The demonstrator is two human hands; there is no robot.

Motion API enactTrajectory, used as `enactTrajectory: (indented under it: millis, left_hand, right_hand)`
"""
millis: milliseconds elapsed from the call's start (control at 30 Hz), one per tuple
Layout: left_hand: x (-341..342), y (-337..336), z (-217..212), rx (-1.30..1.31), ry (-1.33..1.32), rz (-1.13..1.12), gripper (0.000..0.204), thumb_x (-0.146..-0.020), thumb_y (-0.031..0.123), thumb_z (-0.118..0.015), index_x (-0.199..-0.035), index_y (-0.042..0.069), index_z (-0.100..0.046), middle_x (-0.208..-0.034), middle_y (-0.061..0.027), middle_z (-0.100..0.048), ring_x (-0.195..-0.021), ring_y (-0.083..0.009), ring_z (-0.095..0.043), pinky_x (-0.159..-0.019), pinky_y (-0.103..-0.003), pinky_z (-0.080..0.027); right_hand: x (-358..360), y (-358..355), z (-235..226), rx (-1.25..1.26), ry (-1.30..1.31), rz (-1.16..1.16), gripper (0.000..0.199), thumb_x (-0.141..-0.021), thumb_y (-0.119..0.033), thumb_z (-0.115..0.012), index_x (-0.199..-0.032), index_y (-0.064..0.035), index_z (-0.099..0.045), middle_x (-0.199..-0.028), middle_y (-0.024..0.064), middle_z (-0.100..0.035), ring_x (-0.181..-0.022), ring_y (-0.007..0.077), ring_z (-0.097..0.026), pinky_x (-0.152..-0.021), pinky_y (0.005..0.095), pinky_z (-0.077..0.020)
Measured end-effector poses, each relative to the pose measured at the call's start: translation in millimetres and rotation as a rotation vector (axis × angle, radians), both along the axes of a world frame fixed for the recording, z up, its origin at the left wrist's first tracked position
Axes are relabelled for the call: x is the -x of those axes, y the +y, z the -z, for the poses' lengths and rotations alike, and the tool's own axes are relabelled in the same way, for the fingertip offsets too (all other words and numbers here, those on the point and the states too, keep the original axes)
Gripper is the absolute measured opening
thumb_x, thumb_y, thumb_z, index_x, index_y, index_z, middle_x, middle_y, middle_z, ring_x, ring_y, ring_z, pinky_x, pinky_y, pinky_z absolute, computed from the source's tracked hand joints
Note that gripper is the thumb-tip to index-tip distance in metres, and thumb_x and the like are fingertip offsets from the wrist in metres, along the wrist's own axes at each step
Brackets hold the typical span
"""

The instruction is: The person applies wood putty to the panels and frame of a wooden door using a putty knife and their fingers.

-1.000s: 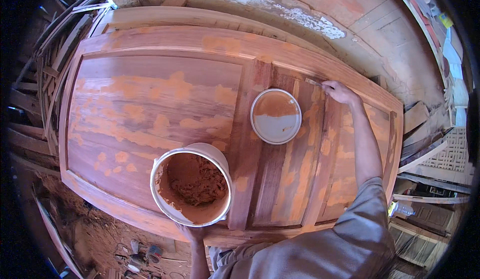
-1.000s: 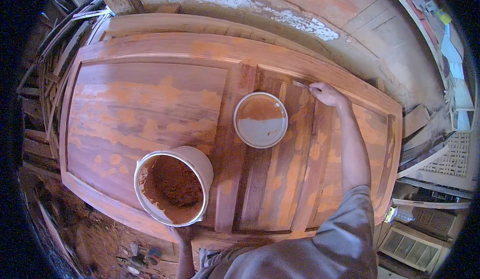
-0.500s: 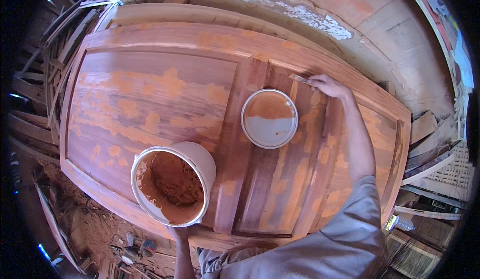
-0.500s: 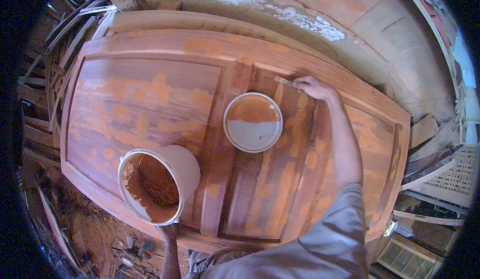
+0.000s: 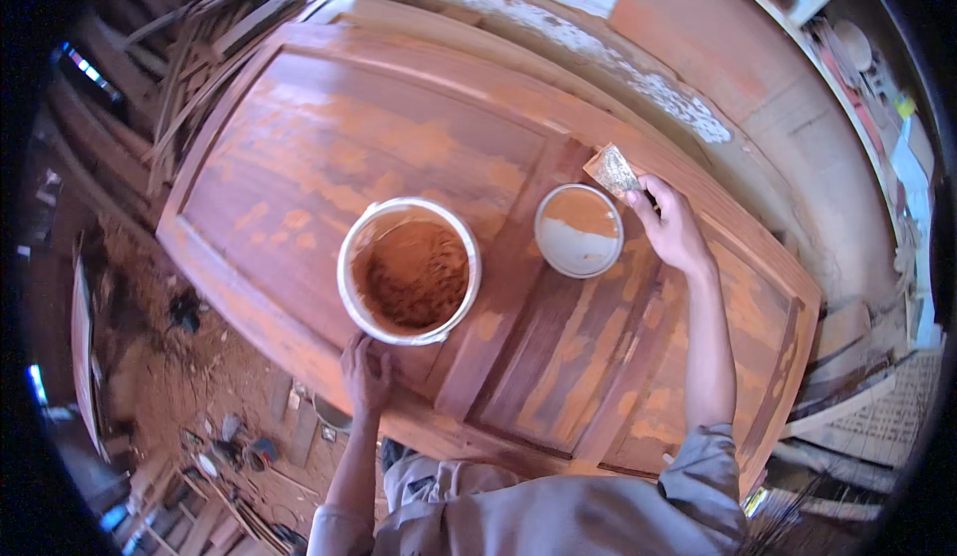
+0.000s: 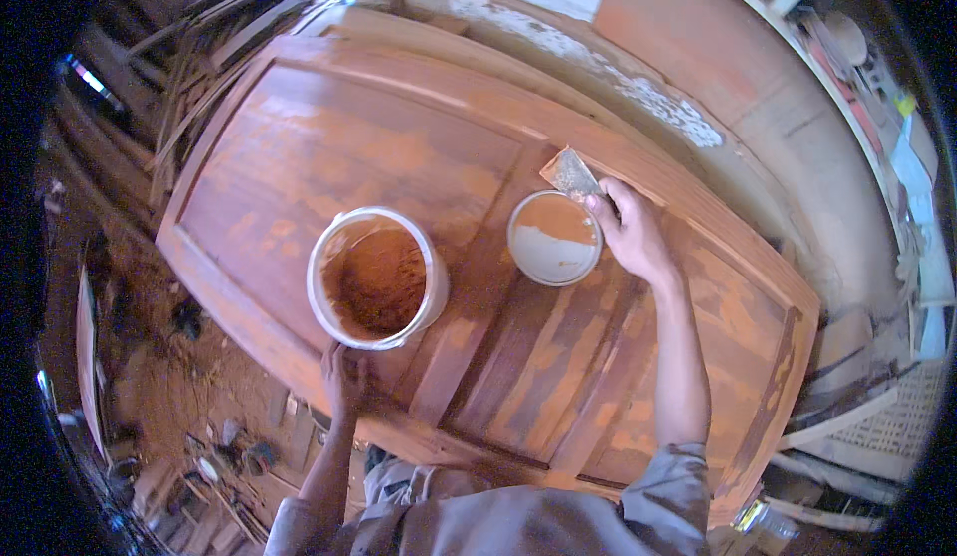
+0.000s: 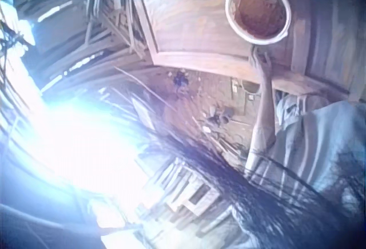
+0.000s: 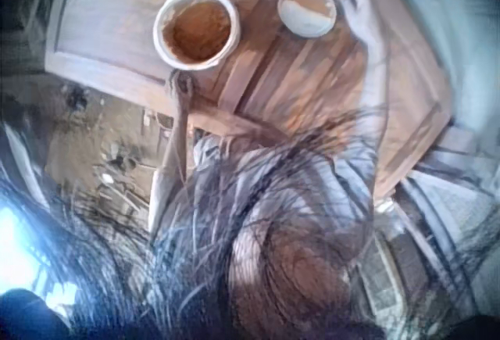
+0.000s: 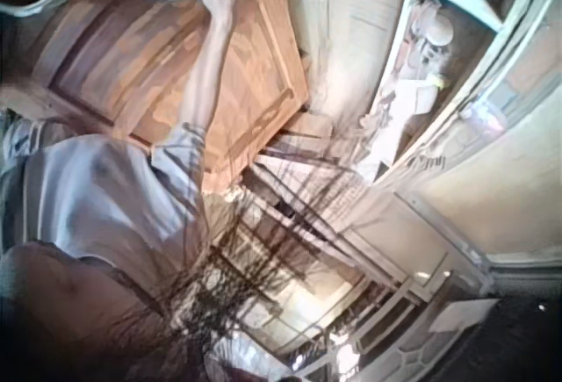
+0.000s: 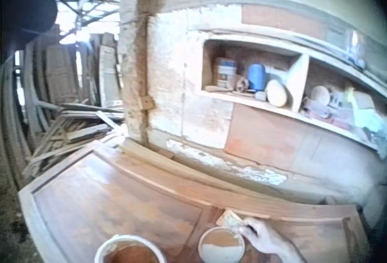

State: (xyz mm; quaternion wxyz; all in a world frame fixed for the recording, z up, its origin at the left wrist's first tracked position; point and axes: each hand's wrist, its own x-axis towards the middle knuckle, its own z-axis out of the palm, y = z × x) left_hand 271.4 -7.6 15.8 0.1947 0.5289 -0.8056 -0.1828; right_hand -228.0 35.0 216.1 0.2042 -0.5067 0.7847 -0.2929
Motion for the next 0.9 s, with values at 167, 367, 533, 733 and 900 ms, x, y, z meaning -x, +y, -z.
enactTrajectory:
  millis: [167,367,533,733,900]
  left_hand:
    - [-6.2,0.0,-0.6,0.006,0.159,-0.057,0.046,-0.084,0.016,-0.069,-0.125,0.001,-0.053,-0.133,-0.0188,-0.054,-0.123,-0.0371,-0.051,-0.104,-0.045,-0.040]
    - [42.4,21.5,-58.2,-0.114,0.679,-0.243,0.078,-0.083,0.026,-0.075,-0.142,-0.003,-0.032,-0.147,-0.0237,-0.037,-0.134,-0.0377,-0.039,-0.110,-0.043,-0.034]
    - [77.4,19.8,-91.8,-0.044,0.625,-0.067,0.113,-0.074,0.031,-0.083,-0.152,-0.001,-0.007,-0.156,-0.0257,-0.016,-0.145,-0.0384,-0.021,-0.116,-0.045,-0.026]
    - [80.4,5.1,-104.6,-0.110,0.663,0.036,0.114,-0.073,0.023,-0.083,-0.151,-0.004,-0.005,-0.155,-0.0297,-0.016,-0.144,-0.0406,-0.023,-0.117,-0.046,-0.025]
    - [48.8,-1.1,-84.7,-0.021,0.504,0.109,0.104,-0.072,0.015,-0.081,-0.151,-0.002,-0.015,-0.155,-0.0285,-0.019,-0.143,-0.0414,-0.024,-0.117,-0.046,-0.025]
  right_hand:
    - [-126.0,-24.0,-25.6,0.275,0.067,-0.287,0.024,-0.098,-0.015,-0.051,-0.119,-0.0034,-0.056,-0.095,0.0184,-0.056,-0.090,0.0390,-0.060,-0.077,0.0464,-0.0478]
    - [-222.3,-7.6,-3.3,-0.321,0.564,-0.429,0.062,-0.090,0.000,-0.045,-0.148,-0.0200,-0.035,-0.114,0.0185,-0.045,-0.082,0.0369,-0.063,-0.071,0.0517,-0.0530]
    - [-228.9,26.3,-8.3,-0.239,0.707,-0.512,0.061,-0.090,-0.003,-0.047,-0.148,-0.0230,-0.037,-0.105,0.0148,-0.045,-0.088,0.0339,-0.059,-0.074,0.0492,-0.0497]
    - [-228.6,46.0,-33.6,-0.207,0.584,-0.688,0.065,-0.086,-0.001,-0.049,-0.143,-0.0300,-0.044,-0.102,0.0134,-0.044,-0.086,0.0325,-0.059,-0.073,0.0478,-0.0490]
    - [-234.0,38.4,-65.5,-0.420,0.311,-0.695,0.054,-0.087,0.000,-0.052,-0.135,-0.0241,-0.056,-0.106,0.0119,-0.050,-0.084,0.0312,-0.062,-0.076,0.0443,-0.0510]
